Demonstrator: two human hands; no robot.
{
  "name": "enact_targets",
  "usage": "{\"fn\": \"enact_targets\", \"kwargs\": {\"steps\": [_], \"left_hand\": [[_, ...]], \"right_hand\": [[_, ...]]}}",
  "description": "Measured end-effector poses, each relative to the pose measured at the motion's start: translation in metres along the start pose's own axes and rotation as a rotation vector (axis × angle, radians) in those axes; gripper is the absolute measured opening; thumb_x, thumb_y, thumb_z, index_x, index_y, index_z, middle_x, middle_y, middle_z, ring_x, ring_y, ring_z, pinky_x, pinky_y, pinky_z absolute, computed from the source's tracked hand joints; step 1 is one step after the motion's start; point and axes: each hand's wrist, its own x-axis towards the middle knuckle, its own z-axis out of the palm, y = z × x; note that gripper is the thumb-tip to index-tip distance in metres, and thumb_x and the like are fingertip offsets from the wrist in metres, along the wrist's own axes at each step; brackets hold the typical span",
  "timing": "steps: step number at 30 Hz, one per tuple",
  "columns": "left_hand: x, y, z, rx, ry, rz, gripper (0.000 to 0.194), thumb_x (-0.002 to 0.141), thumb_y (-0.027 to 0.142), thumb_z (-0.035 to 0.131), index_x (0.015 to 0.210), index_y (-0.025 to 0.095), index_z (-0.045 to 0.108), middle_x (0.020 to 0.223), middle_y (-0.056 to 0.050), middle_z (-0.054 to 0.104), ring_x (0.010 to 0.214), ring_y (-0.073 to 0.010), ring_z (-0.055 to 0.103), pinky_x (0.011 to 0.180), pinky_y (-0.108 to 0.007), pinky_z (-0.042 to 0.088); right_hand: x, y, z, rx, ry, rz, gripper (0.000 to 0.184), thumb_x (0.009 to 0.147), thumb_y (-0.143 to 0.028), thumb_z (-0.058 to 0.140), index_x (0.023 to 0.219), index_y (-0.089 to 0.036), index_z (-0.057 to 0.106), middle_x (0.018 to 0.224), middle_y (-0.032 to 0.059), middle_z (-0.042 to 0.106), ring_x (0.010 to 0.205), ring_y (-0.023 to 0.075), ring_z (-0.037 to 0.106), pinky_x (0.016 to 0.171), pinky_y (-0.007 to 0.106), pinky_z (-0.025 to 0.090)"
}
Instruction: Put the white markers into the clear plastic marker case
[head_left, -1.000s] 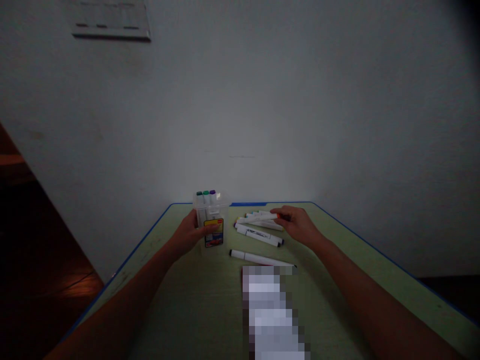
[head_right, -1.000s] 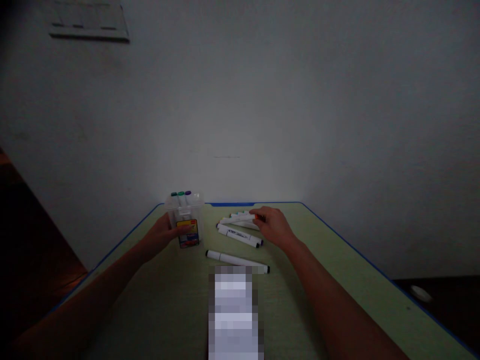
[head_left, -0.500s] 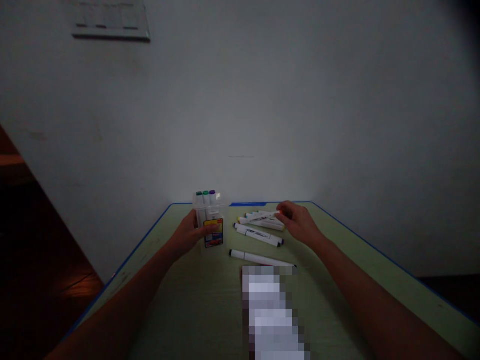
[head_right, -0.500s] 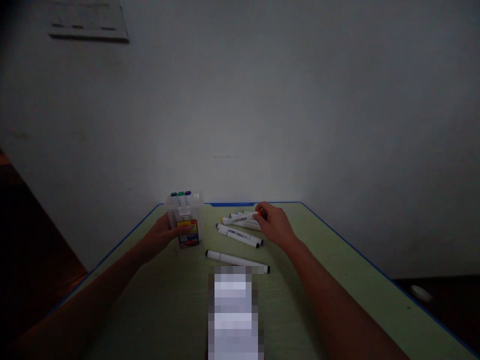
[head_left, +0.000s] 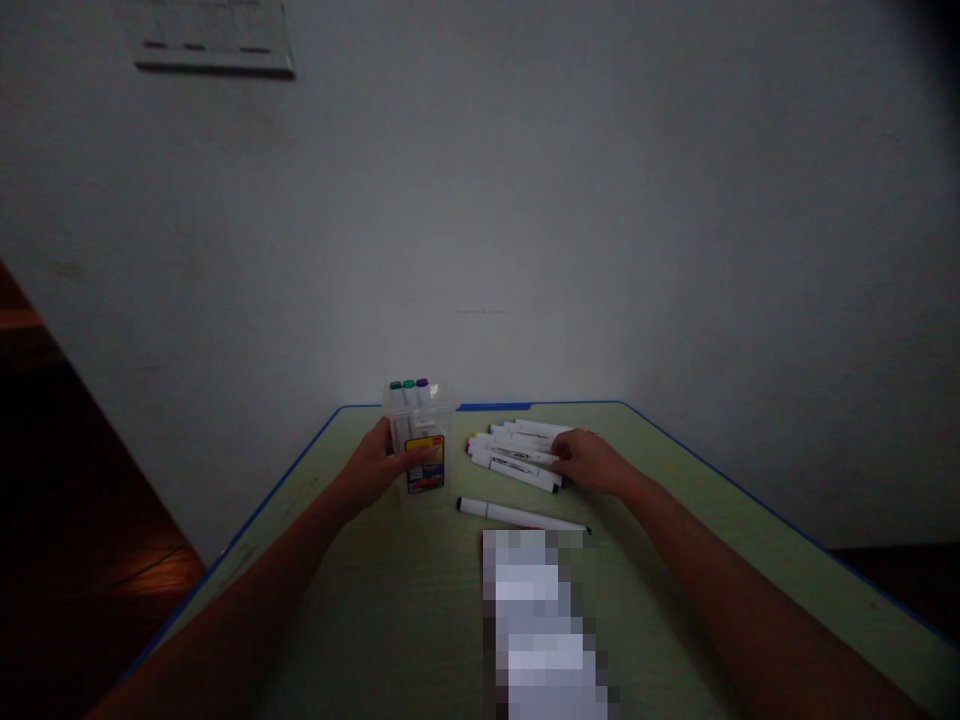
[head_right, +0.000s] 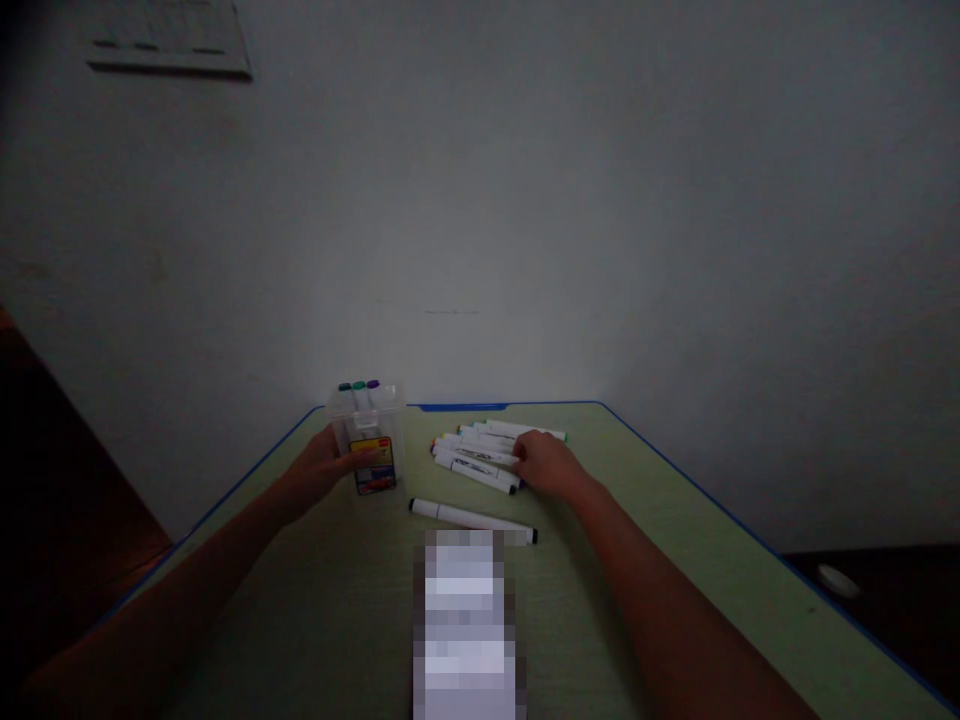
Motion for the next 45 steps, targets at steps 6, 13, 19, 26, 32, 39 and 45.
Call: {"fn": "enact_targets", "kwargs": {"steps": [6, 13, 19, 26, 32, 39, 45], "left_hand": [[-0.0002, 0.0007, 0.0001, 0.013, 0.014, -0.005, 0.054, 0.061, 0.041, 0.074, 0.102, 0.011, 0.055, 0.106, -0.013, 0.065, 0.092, -0.0247, 0.063, 0.085, -0.042, 0.048], [-0.003, 0.0056, 0.0019, 0.004, 0.008, -0.005, 0.053, 0.061, 0.041, 0.073, 0.101, 0.012, 0.055, 0.107, -0.012, 0.065, 0.092, -0.0241, 0.063, 0.085, -0.041, 0.048], [-0.0023, 0.0045, 0.0018, 0.025, 0.017, -0.023, 0.055, 0.059, 0.042, 0.073, 0.1, 0.01, 0.056, 0.108, -0.014, 0.065, 0.092, -0.0245, 0.063, 0.086, -0.041, 0.047], [-0.001, 0.0026, 0.0009, 0.021, 0.02, -0.013, 0.056, 0.059, 0.043, 0.074, 0.101, 0.01, 0.055, 0.106, -0.014, 0.065, 0.093, -0.0255, 0.063, 0.086, -0.041, 0.047], [-0.001, 0.0019, 0.0003, 0.011, 0.009, -0.014, 0.057, 0.06, 0.043, 0.073, 0.102, 0.009, 0.055, 0.108, -0.015, 0.065, 0.092, -0.0255, 0.063, 0.086, -0.042, 0.048], [0.0001, 0.0013, 0.0011, 0.004, 0.015, -0.009, 0.056, 0.061, 0.041, 0.074, 0.103, 0.01, 0.054, 0.107, -0.014, 0.065, 0.093, -0.0251, 0.063, 0.085, -0.041, 0.048], [-0.0006, 0.0009, 0.0008, 0.012, 0.025, -0.012, 0.057, 0.059, 0.041, 0.074, 0.103, 0.01, 0.054, 0.108, -0.015, 0.064, 0.093, -0.0252, 0.063, 0.086, -0.041, 0.047]], "right_hand": [[-0.0007, -0.0003, -0.0019, -0.018, -0.007, 0.006, 0.011, 0.074, -0.019, 0.06, 0.078, -0.014, 0.069, 0.08, 0.0075, 0.069, 0.07, 0.0161, 0.06, 0.058, 0.024, 0.037], [-0.0017, -0.0009, -0.0023, -0.007, 0.005, 0.0, 0.011, 0.073, -0.018, 0.059, 0.078, -0.014, 0.068, 0.079, 0.0073, 0.068, 0.069, 0.0154, 0.059, 0.057, 0.023, 0.036], [0.0008, 0.0024, -0.0004, 0.016, 0.008, -0.003, 0.014, 0.073, -0.019, 0.06, 0.082, -0.012, 0.068, 0.082, 0.0082, 0.069, 0.071, 0.0154, 0.059, 0.059, 0.023, 0.036], [0.0017, 0.0034, 0.0005, 0.014, 0.006, 0.001, 0.012, 0.072, -0.018, 0.059, 0.079, -0.013, 0.068, 0.08, 0.0074, 0.069, 0.069, 0.0147, 0.059, 0.057, 0.023, 0.035], [0.0019, 0.0038, 0.0011, 0.029, 0.005, 0.002, 0.014, 0.073, -0.018, 0.06, 0.083, -0.012, 0.068, 0.081, 0.0082, 0.069, 0.071, 0.0152, 0.059, 0.058, 0.022, 0.036], [0.0024, 0.0052, 0.0011, 0.026, 0.002, -0.004, 0.014, 0.073, -0.018, 0.06, 0.082, -0.012, 0.068, 0.082, 0.0085, 0.069, 0.071, 0.0156, 0.06, 0.06, 0.023, 0.037], [0.0025, 0.0055, 0.0018, 0.05, 0.008, -0.003, 0.014, 0.072, -0.016, 0.06, 0.083, -0.012, 0.068, 0.082, 0.0087, 0.069, 0.071, 0.0157, 0.06, 0.06, 0.023, 0.038]]}}
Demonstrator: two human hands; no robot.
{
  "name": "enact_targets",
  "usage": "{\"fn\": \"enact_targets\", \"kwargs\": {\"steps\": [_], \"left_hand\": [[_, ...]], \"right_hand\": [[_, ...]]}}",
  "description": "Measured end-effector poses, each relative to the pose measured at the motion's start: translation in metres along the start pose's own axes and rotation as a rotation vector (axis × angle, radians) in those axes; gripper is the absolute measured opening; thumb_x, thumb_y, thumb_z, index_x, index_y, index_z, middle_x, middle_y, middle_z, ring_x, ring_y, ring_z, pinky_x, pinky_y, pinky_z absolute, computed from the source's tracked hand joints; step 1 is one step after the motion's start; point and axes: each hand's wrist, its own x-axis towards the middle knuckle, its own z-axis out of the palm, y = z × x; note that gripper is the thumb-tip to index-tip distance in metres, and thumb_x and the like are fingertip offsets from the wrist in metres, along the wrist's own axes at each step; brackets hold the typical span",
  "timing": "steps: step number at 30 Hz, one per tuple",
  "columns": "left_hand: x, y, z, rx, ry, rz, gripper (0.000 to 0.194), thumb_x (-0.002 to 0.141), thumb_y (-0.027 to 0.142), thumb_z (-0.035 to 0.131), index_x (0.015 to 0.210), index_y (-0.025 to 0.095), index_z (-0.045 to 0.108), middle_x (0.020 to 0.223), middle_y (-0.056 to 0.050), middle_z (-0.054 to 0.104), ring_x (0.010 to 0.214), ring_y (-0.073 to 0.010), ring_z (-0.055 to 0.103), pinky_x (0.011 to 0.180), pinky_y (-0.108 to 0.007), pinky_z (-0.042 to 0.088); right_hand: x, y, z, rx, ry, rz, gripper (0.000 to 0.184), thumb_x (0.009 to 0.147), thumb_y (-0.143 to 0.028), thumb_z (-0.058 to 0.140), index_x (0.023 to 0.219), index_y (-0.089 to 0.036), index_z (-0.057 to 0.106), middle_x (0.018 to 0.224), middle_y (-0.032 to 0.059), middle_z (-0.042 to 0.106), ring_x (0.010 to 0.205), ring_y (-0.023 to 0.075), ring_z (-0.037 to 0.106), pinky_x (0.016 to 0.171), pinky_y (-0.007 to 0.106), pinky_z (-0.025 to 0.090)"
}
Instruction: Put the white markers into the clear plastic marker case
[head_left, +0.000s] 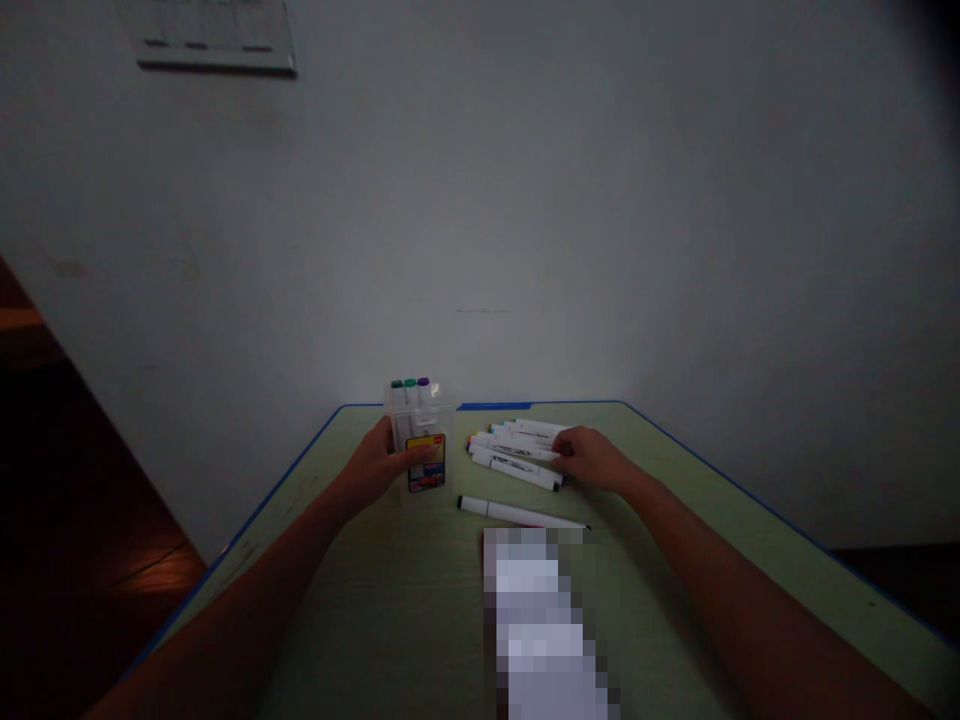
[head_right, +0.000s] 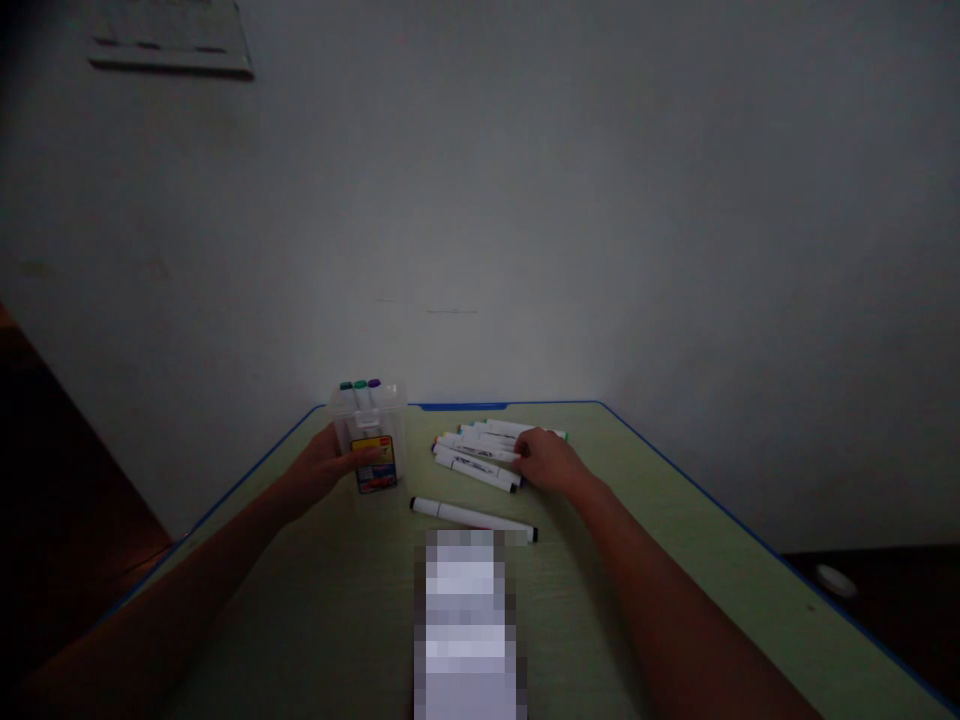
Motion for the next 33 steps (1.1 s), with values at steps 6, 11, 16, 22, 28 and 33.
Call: {"fn": "enact_targets", "kwargs": {"steps": [6, 11, 16, 22, 28, 33], "left_hand": [[-0.0007, 0.0014, 0.0011, -0.028, 0.002, -0.015, 0.057, 0.059, 0.041, 0.074, 0.102, 0.011, 0.054, 0.105, -0.013, 0.065, 0.091, -0.0242, 0.063, 0.085, -0.04, 0.048], [-0.0008, 0.0003, 0.0006, -0.025, -0.017, -0.001, 0.055, 0.061, 0.04, 0.074, 0.103, 0.01, 0.054, 0.109, -0.015, 0.064, 0.093, -0.0247, 0.063, 0.086, -0.041, 0.047], [0.0004, -0.0022, -0.0006, -0.014, -0.009, 0.004, 0.055, 0.061, 0.04, 0.074, 0.103, 0.01, 0.055, 0.107, -0.014, 0.065, 0.095, -0.0257, 0.062, 0.087, -0.042, 0.047], [-0.0004, -0.0008, 0.0003, -0.02, -0.016, 0.001, 0.053, 0.062, 0.04, 0.073, 0.102, 0.011, 0.055, 0.104, -0.012, 0.065, 0.093, -0.0247, 0.063, 0.085, -0.043, 0.048], [-0.0003, 0.0009, 0.0003, -0.018, -0.019, -0.003, 0.052, 0.062, 0.04, 0.073, 0.102, 0.011, 0.055, 0.108, -0.013, 0.065, 0.093, -0.0248, 0.063, 0.086, -0.042, 0.048], [0.0008, -0.0022, -0.0006, -0.007, -0.007, 0.002, 0.053, 0.062, 0.041, 0.074, 0.101, 0.011, 0.056, 0.107, -0.013, 0.065, 0.093, -0.0251, 0.063, 0.086, -0.042, 0.048]], "right_hand": [[-0.0002, -0.0005, -0.0009, -0.024, -0.006, 0.0, 0.012, 0.072, -0.017, 0.06, 0.08, -0.013, 0.068, 0.078, 0.0073, 0.068, 0.068, 0.015, 0.058, 0.057, 0.023, 0.035], [-0.0005, -0.0017, -0.0016, -0.022, -0.005, 0.0, 0.012, 0.072, -0.016, 0.06, 0.08, -0.012, 0.068, 0.079, 0.0077, 0.068, 0.068, 0.015, 0.058, 0.057, 0.023, 0.035], [-0.0007, -0.0023, -0.0019, -0.015, -0.007, 0.005, 0.012, 0.072, -0.016, 0.059, 0.08, -0.012, 0.068, 0.08, 0.008, 0.069, 0.069, 0.0154, 0.059, 0.058, 0.023, 0.036], [-0.0008, -0.0016, -0.0011, -0.032, -0.023, -0.003, 0.012, 0.074, -0.018, 0.06, 0.081, -0.013, 0.068, 0.083, 0.0089, 0.069, 0.073, 0.0168, 0.061, 0.06, 0.024, 0.038], [-0.0009, -0.0021, -0.0007, -0.036, -0.044, 0.013, 0.012, 0.075, -0.02, 0.062, 0.081, -0.013, 0.069, 0.084, 0.0089, 0.069, 0.075, 0.0172, 0.062, 0.063, 0.024, 0.04], [-0.0011, -0.0017, -0.0001, -0.027, -0.044, 0.015, 0.013, 0.075, -0.02, 0.061, 0.081, -0.013, 0.069, 0.082, 0.0088, 0.069, 0.074, 0.0171, 0.062, 0.061, 0.024, 0.039]]}}
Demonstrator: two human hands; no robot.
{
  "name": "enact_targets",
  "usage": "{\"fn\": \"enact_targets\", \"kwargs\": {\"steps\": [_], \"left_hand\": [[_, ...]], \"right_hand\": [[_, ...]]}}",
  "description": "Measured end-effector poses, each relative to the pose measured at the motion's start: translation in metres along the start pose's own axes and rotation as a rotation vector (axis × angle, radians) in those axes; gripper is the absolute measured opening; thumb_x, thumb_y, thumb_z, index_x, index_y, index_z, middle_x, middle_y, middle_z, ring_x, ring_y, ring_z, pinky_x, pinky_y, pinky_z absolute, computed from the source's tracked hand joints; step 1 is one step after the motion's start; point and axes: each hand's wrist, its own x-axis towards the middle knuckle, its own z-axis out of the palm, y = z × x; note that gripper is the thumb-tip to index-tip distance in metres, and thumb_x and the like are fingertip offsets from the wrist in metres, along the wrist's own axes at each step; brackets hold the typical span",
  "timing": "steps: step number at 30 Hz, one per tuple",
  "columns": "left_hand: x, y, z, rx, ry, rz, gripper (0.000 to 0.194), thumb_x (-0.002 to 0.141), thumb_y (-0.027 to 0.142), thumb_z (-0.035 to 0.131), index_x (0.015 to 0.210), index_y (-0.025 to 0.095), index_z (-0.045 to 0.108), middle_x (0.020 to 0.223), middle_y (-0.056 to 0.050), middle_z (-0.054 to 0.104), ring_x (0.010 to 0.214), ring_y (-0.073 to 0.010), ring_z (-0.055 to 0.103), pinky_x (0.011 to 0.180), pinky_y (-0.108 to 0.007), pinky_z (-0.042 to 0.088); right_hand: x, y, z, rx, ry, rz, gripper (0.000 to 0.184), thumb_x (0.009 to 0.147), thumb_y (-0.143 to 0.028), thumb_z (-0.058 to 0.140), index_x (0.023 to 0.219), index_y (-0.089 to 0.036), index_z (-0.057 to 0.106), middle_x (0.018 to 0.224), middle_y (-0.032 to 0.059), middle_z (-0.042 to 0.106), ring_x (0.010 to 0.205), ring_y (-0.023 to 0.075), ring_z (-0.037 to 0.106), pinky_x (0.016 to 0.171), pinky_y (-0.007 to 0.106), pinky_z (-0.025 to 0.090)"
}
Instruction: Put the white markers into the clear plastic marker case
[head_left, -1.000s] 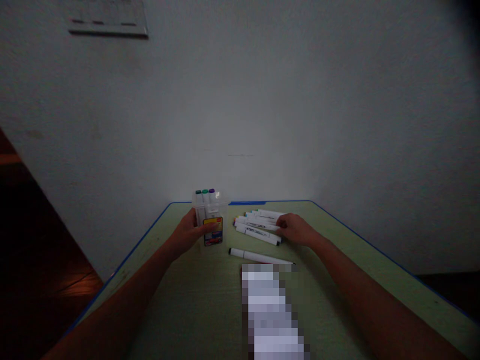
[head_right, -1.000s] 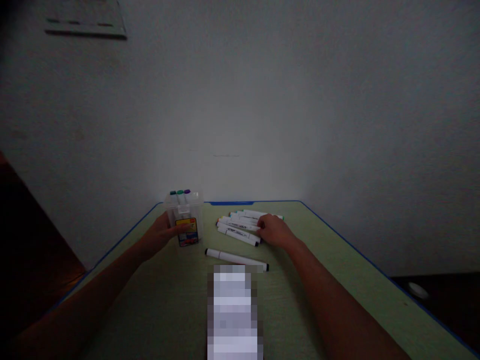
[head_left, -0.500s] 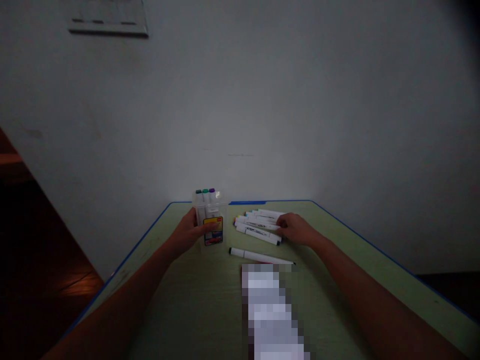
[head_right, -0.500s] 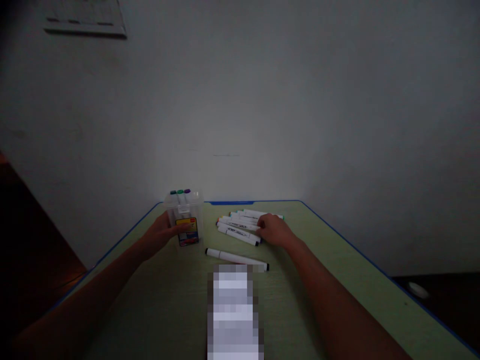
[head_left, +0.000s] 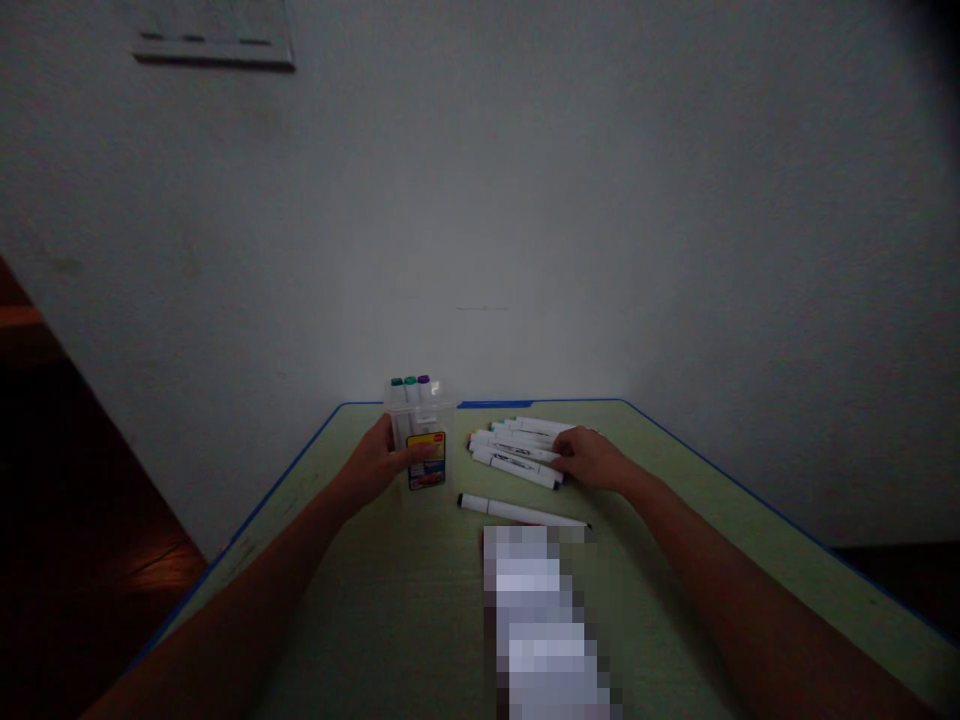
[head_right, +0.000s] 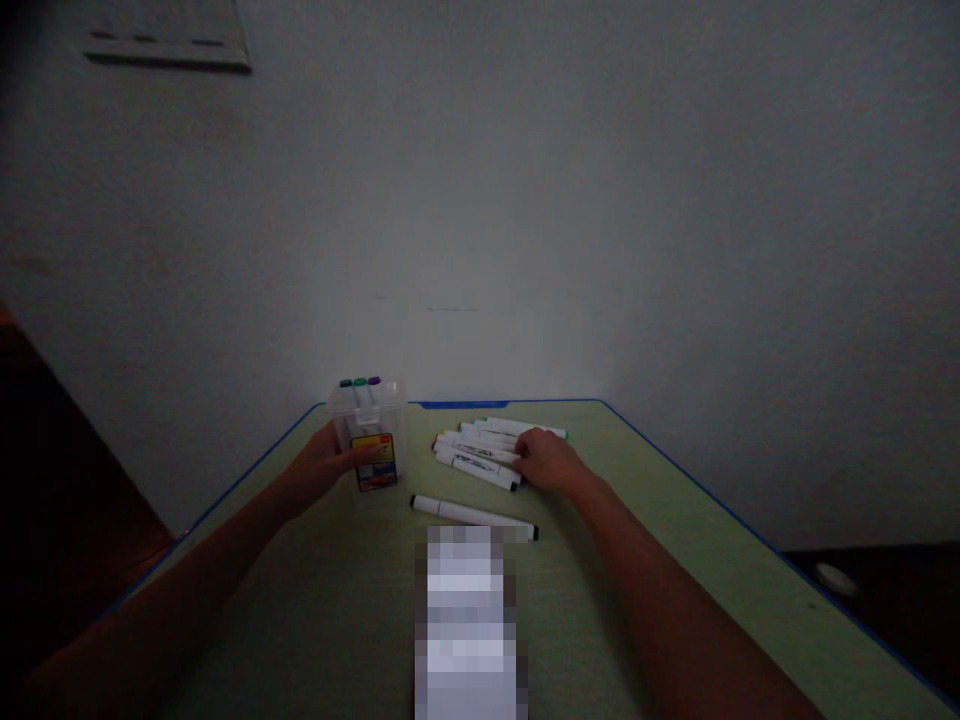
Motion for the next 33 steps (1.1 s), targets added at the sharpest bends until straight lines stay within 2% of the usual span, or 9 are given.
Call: {"fn": "enact_targets", "kwargs": {"steps": [13, 33], "left_hand": [[-0.0003, 0.0005, -0.0001, -0.01, -0.004, -0.01, 0.057, 0.061, 0.042, 0.074, 0.104, 0.011, 0.055, 0.108, -0.014, 0.064, 0.096, -0.0266, 0.062, 0.088, -0.044, 0.047], [-0.0016, 0.0042, 0.001, 0.033, -0.006, 0.011, 0.051, 0.062, 0.042, 0.073, 0.1, 0.012, 0.056, 0.104, -0.012, 0.066, 0.092, -0.025, 0.063, 0.086, -0.043, 0.047]], "right_hand": [[-0.0014, -0.0035, -0.0041, 0.011, 0.027, -0.008, 0.013, 0.074, -0.017, 0.059, 0.082, -0.013, 0.069, 0.081, 0.0076, 0.069, 0.072, 0.0155, 0.06, 0.06, 0.023, 0.037], [-0.0035, -0.0071, -0.0084, -0.005, 0.072, -0.028, 0.016, 0.076, -0.018, 0.059, 0.086, -0.013, 0.07, 0.085, 0.0087, 0.07, 0.074, 0.0164, 0.061, 0.061, 0.024, 0.038]]}}
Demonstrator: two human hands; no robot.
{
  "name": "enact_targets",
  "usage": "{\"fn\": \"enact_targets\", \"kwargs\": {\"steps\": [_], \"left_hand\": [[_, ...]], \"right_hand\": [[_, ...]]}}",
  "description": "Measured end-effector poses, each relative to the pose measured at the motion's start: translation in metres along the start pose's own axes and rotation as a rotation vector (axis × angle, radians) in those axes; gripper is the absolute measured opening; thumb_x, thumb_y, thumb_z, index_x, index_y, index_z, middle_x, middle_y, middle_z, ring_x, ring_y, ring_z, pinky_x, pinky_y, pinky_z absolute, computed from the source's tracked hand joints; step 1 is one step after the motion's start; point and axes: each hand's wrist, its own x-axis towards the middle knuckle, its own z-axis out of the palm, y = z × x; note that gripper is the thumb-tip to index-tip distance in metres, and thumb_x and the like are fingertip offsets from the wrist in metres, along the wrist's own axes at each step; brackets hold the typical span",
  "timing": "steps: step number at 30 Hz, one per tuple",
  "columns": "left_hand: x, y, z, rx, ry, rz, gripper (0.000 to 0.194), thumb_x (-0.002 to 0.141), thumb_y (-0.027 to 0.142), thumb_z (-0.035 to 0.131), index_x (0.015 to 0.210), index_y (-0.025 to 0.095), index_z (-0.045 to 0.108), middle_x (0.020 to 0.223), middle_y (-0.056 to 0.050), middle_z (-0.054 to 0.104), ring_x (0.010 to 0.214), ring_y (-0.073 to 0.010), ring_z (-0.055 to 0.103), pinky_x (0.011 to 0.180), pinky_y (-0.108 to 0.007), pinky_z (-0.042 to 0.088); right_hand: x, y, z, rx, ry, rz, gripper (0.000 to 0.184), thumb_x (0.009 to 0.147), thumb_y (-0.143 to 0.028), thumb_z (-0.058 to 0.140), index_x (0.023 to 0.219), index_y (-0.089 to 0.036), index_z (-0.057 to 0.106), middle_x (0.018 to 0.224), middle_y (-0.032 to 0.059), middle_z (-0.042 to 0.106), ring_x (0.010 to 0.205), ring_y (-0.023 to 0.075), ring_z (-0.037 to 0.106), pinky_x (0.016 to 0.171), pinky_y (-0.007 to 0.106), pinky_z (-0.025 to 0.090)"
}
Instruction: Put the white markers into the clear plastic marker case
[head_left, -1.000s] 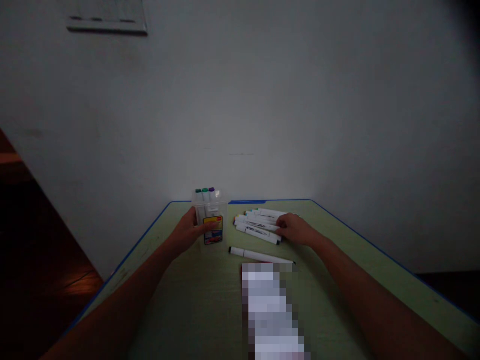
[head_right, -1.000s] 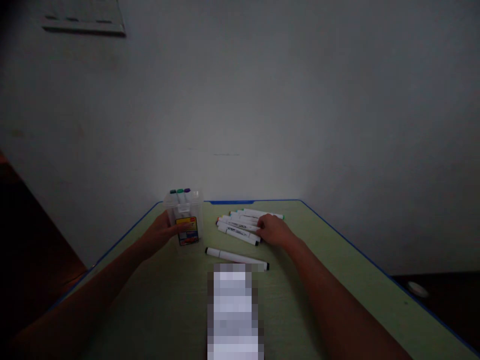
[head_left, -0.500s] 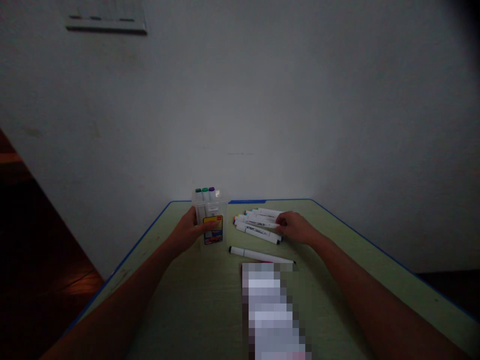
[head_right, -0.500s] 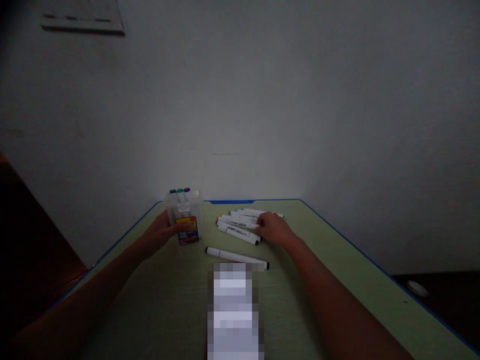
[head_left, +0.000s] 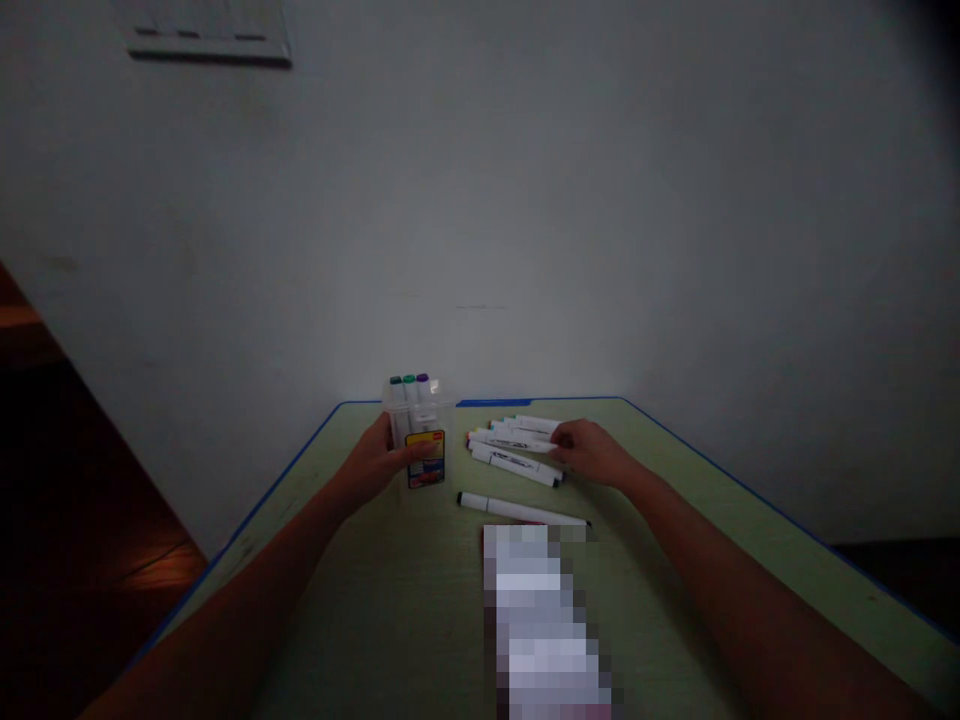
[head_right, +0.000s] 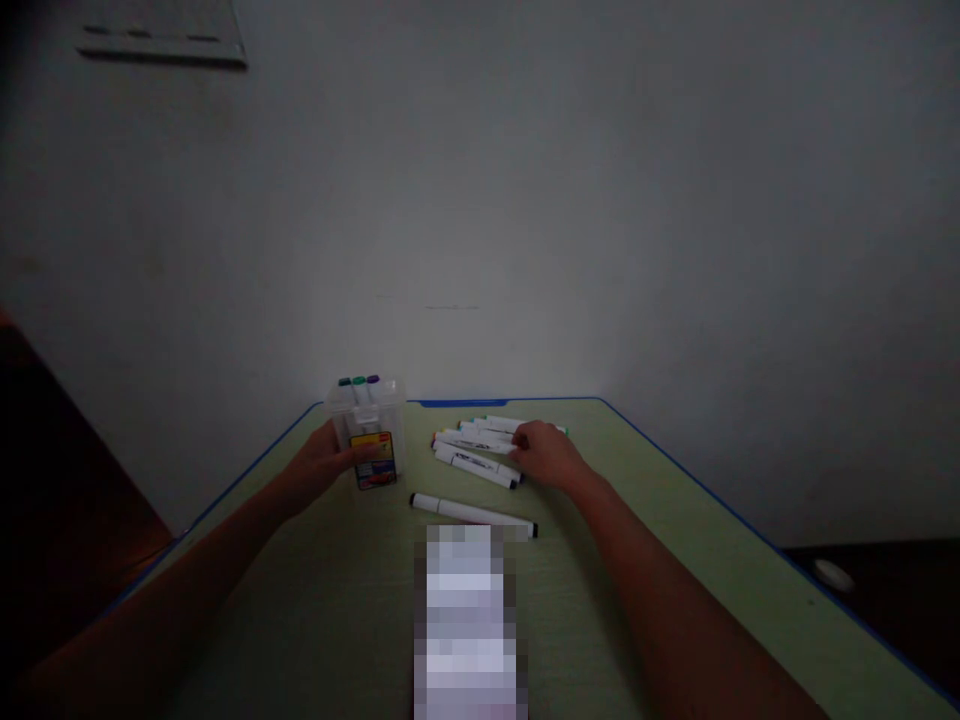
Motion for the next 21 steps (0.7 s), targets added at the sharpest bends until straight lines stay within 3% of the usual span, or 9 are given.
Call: {"fn": "enact_targets", "kwargs": {"steps": [17, 21], "left_hand": [[-0.0009, 0.0013, 0.0004, -0.023, 0.007, -0.017, 0.054, 0.06, 0.043, 0.074, 0.101, 0.012, 0.056, 0.107, -0.013, 0.065, 0.095, -0.0258, 0.062, 0.087, -0.042, 0.047], [0.0005, -0.0017, -0.0014, -0.012, 0.014, -0.025, 0.057, 0.061, 0.042, 0.074, 0.104, 0.01, 0.054, 0.108, -0.014, 0.064, 0.095, -0.0261, 0.062, 0.088, -0.043, 0.047]], "right_hand": [[-0.0013, -0.0032, -0.0022, 0.024, -0.009, 0.019, 0.018, 0.077, -0.02, 0.058, 0.086, -0.013, 0.071, 0.082, 0.0084, 0.07, 0.073, 0.0168, 0.061, 0.06, 0.023, 0.038], [-0.0005, -0.0024, -0.0014, 0.106, 0.126, 0.012, 0.015, 0.076, -0.021, 0.058, 0.081, -0.013, 0.07, 0.078, 0.0081, 0.069, 0.07, 0.0171, 0.06, 0.061, 0.025, 0.04]]}}
